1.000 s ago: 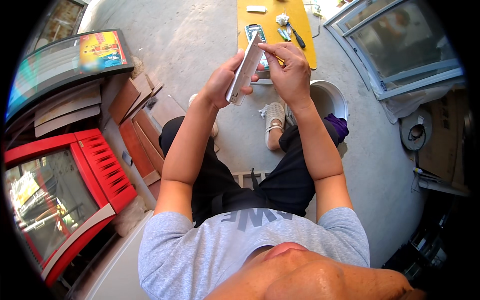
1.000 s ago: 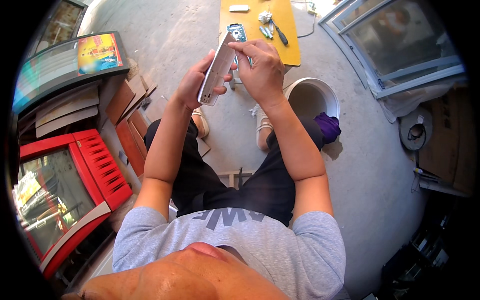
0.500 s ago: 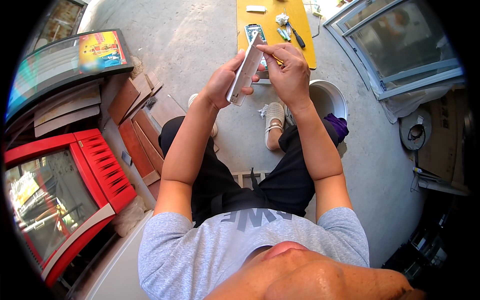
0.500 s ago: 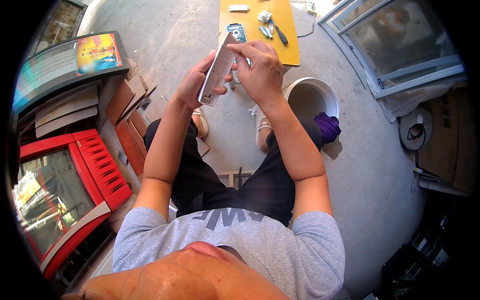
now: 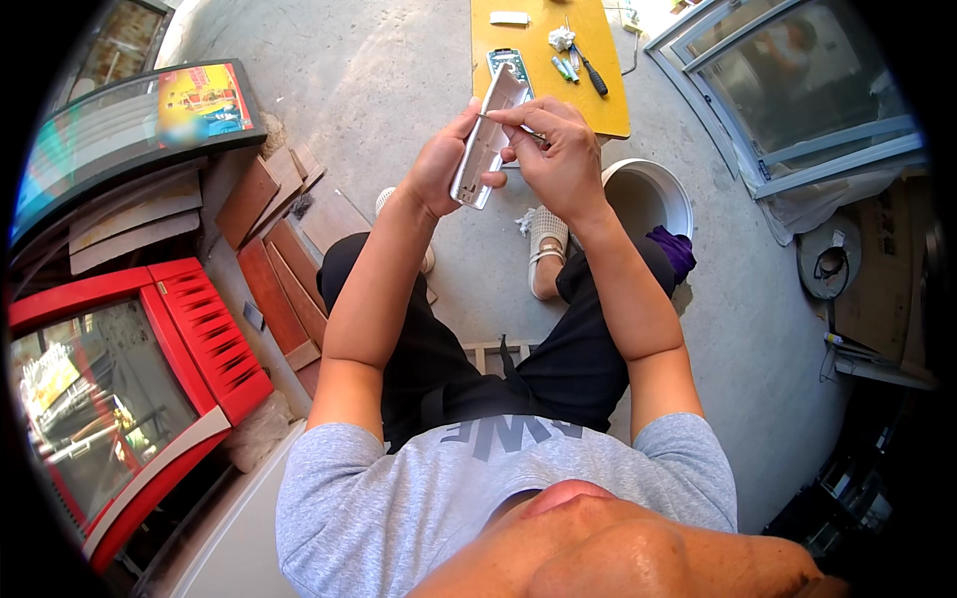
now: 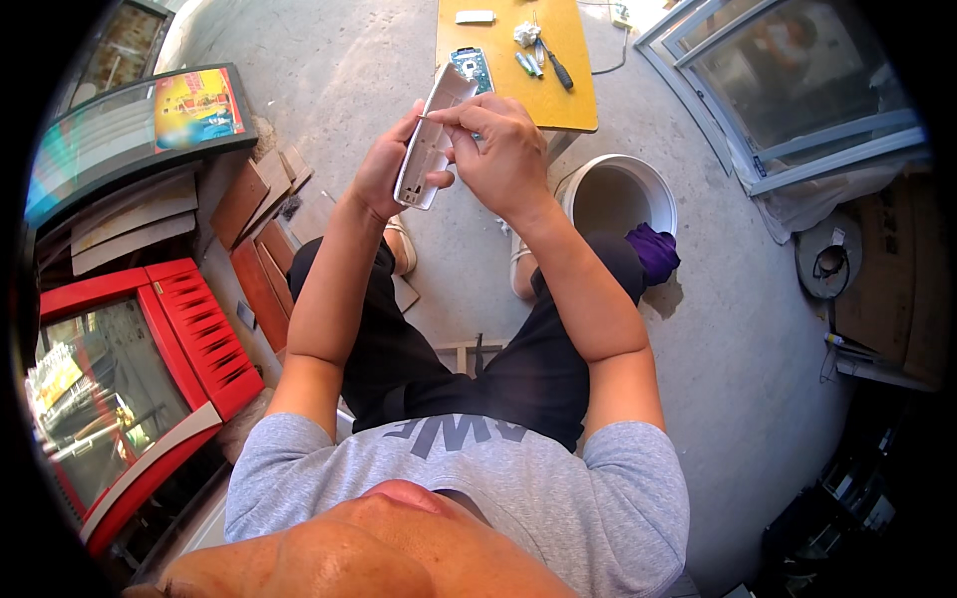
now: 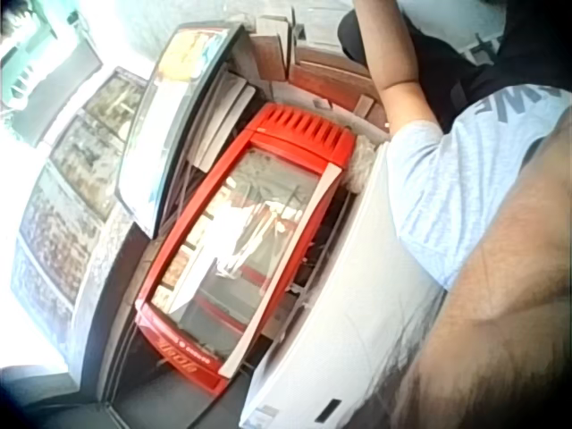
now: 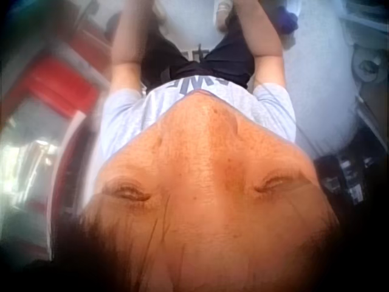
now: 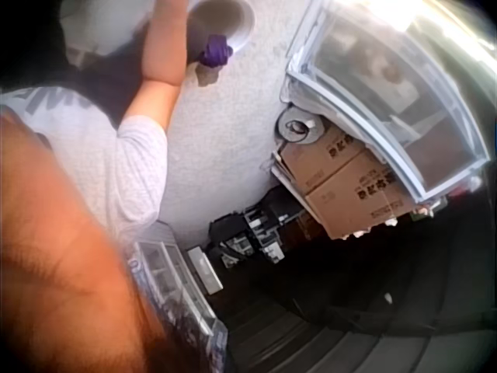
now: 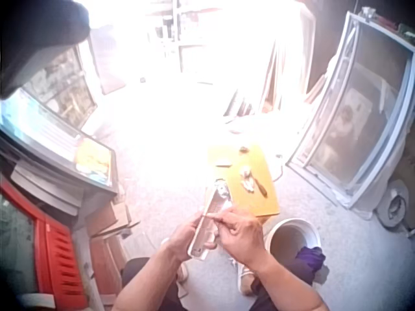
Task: The person disassembles a remote control by hand, inspects the internal circuit board, and replaces the batteries into the rear compartment.
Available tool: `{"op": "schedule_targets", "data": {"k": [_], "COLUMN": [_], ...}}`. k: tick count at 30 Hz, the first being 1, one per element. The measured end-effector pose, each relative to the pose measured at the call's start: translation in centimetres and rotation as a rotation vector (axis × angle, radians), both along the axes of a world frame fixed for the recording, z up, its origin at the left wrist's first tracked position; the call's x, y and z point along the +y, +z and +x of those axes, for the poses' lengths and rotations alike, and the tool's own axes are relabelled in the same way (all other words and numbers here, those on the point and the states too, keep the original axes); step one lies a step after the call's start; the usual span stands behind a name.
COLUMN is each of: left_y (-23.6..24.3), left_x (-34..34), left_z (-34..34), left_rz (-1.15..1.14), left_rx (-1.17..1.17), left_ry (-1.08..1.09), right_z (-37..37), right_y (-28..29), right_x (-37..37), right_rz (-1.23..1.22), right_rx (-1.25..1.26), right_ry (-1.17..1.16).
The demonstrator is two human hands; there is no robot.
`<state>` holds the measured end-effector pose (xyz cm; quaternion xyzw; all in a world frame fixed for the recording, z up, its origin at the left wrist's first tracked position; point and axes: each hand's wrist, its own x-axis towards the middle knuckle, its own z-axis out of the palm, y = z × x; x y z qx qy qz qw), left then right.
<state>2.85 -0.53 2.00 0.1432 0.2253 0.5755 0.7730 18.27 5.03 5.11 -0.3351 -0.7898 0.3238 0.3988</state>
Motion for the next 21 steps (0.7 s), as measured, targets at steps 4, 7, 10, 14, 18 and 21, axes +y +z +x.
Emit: {"op": "schedule_targets", "data": {"k": [4,7,10,14,18,21], "left_y": [0.1,0.6,0.9,0.9,0.9,1.3], "left_x": [0.2,0.1,0.0,-0.1,-0.1,-0.2], "left_z": [-0.3,0.0,0.1,0.1,0.1,0.4], "left_rz": [0.011,0.016,0.011,0.01,0.007,-0.005], "left_rx": [-0.029,0.012,0.034,0.048,0.056,0.093], "left_ry": [-0.001,-0.005,0.0,0.002,-0.002,0.004], "right_z": [0.2,0.2,0.3,0.2,0.2,0.2], "right_y": [0.9,0.4,0.5,0.5,0.6,0.5], "right_x": [0.5,0.4,0.2,0.4,0.4,0.4], "right_rz": [-0.021,0.026,0.108,0.154,0.141,0.133], "right_rx": [0.031,-0.032,-0.093,-0.086,-0.081,-0.086], "right_ry": [-0.044,-0.048,-0.067,-0.091,-0.091,-0.086]}}
